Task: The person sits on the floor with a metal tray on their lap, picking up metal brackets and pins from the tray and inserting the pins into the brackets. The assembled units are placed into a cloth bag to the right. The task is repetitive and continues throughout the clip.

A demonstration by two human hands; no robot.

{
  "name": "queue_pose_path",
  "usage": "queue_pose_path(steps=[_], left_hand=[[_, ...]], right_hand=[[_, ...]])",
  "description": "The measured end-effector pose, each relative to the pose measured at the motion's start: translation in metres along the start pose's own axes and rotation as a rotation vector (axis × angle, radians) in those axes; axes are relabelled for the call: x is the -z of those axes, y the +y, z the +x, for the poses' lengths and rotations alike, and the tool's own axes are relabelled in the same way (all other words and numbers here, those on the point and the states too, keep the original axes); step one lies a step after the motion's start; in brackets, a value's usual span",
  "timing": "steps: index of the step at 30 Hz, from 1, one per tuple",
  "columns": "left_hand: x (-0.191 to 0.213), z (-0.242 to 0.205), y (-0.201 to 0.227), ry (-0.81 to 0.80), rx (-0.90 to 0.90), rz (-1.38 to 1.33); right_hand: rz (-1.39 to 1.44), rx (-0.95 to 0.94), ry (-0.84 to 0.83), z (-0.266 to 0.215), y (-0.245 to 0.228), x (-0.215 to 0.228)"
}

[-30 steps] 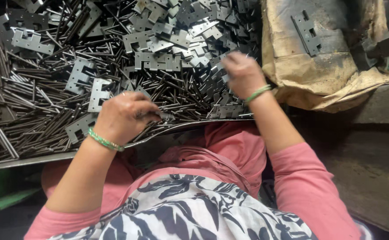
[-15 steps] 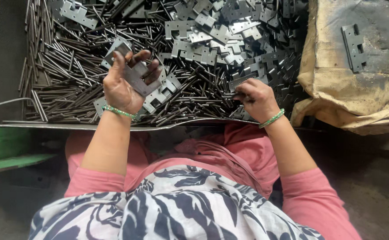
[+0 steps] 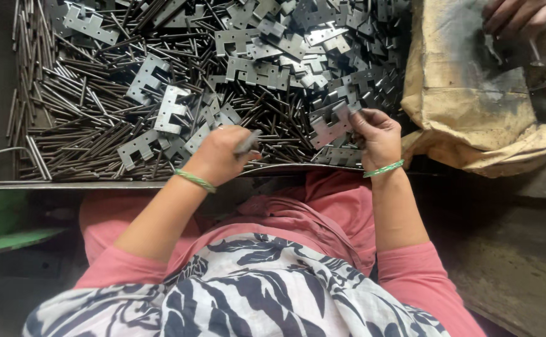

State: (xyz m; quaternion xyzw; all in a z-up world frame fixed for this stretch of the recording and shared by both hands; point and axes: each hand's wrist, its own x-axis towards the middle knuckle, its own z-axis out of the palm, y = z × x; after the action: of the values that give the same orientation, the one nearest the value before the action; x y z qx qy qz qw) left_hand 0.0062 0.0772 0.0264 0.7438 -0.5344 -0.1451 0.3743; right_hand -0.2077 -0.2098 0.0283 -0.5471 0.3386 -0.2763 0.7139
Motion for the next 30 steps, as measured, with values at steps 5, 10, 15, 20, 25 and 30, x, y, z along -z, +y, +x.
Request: queue_pose_path(steps=[5,10,15,20,25,30], left_hand=[[0.016,-0.003,-0.007,0.32,0.35,-1.405],[0.002,-0.005,0.001,0.352,0.548,-1.809],[-0.05,-0.001,0.013,0.313,0.57,-2.118],[-0.085,0.001,0.026,0.387,0.734,-1.821],[-0.047,0.013,0.043,0.109,0.456,-1.344],[0.035,-0.01,0.0,0.1,0.488,0.314]], right_hand=[[0.094,0.015,-0.072,-0.015,-0.011,-0.003],[-0.663,0.717,-0.167,-0.049,-0.02,-0.049],[-0.898,0.913,-0.346,-0.084,-0.01,-0.099],[-1.014,0.709,-0.691,-0.101,0.007,-0.116],[-0.3,0.265,-0.421,-0.079,0.011,-0.094],[0.05,0.056,-0.126,-0.026,-0.004,-0.017]])
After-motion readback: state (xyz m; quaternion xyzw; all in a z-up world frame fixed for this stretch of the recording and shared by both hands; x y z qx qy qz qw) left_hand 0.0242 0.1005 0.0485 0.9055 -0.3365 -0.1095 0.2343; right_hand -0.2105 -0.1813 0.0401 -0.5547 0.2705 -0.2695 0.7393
